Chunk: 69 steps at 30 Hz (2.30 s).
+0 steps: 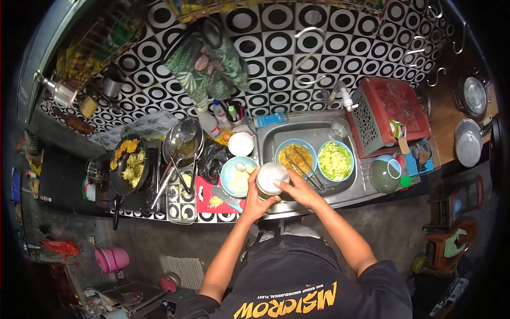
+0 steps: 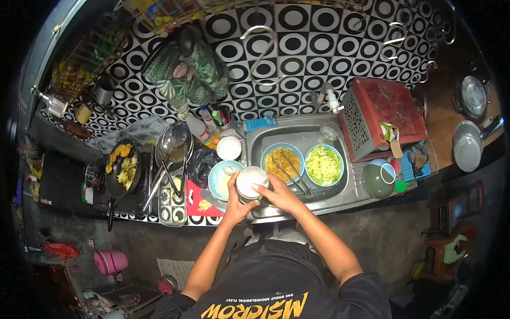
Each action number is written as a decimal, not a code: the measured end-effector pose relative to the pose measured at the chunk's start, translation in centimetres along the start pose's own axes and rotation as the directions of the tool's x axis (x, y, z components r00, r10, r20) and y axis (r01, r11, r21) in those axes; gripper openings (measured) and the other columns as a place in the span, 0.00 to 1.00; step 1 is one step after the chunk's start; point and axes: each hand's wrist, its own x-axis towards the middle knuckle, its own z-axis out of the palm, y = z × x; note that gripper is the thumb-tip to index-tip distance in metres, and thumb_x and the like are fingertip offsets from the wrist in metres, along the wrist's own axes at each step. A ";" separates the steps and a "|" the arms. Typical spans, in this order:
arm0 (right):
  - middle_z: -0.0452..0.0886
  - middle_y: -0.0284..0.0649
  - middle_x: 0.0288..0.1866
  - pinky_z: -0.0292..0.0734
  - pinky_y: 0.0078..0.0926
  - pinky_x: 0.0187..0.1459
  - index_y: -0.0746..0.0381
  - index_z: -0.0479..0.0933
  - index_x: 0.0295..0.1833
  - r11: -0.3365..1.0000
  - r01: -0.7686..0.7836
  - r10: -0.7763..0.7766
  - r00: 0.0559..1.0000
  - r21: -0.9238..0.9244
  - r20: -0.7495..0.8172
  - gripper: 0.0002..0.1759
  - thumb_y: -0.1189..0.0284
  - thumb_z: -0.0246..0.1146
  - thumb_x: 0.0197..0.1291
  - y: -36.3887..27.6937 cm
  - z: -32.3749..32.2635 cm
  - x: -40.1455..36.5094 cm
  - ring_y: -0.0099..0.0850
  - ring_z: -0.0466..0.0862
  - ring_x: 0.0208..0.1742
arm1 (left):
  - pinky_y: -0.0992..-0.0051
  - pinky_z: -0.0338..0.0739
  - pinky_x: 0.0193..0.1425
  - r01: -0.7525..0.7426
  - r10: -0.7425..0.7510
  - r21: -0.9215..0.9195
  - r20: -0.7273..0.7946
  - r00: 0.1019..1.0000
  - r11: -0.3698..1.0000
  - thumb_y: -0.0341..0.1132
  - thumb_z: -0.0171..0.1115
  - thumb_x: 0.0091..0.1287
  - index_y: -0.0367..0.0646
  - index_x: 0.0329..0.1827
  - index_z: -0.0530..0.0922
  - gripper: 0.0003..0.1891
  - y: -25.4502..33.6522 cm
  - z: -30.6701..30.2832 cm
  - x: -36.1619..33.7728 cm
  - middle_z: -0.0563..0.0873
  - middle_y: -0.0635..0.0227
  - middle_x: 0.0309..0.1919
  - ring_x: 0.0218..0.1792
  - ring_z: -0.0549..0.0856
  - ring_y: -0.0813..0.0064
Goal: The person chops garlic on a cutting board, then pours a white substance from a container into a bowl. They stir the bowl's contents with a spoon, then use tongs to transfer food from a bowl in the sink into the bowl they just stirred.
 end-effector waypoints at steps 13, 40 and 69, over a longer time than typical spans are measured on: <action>0.84 0.39 0.66 0.83 0.25 0.47 0.61 0.73 0.77 0.937 -0.034 0.128 0.960 0.349 -0.251 0.38 0.44 0.65 0.76 -0.4 -11.3 3.7 0.27 0.85 0.59 | 0.62 0.50 0.90 0.063 -0.057 -0.097 0.069 0.996 0.993 0.52 0.39 0.90 0.35 0.86 0.62 0.33 0.1 8.2 15.0 0.66 0.49 0.82 0.85 0.62 0.56; 0.81 0.66 0.73 0.76 0.48 0.75 0.73 0.73 0.74 0.873 -0.455 0.268 0.747 -0.175 -0.609 0.42 0.52 0.74 0.67 10.8 -19.0 16.9 0.60 0.81 0.75 | 0.57 0.84 0.61 0.293 -0.308 0.310 0.002 0.951 0.905 0.44 0.66 0.79 0.35 0.64 0.86 0.21 -11.8 14.1 25.6 0.93 0.43 0.50 0.56 0.93 0.51; 0.87 0.68 0.45 0.83 0.62 0.51 0.72 0.66 0.64 0.863 -0.076 -0.112 0.936 -0.499 -0.335 0.27 0.65 0.68 0.74 9.8 10.4 9.6 0.70 0.88 0.47 | 0.69 0.85 0.47 0.441 -0.188 0.372 -0.552 0.813 0.816 0.40 0.64 0.83 0.32 0.71 0.76 0.23 -18.5 -10.5 -5.6 0.86 0.52 0.54 0.45 0.89 0.68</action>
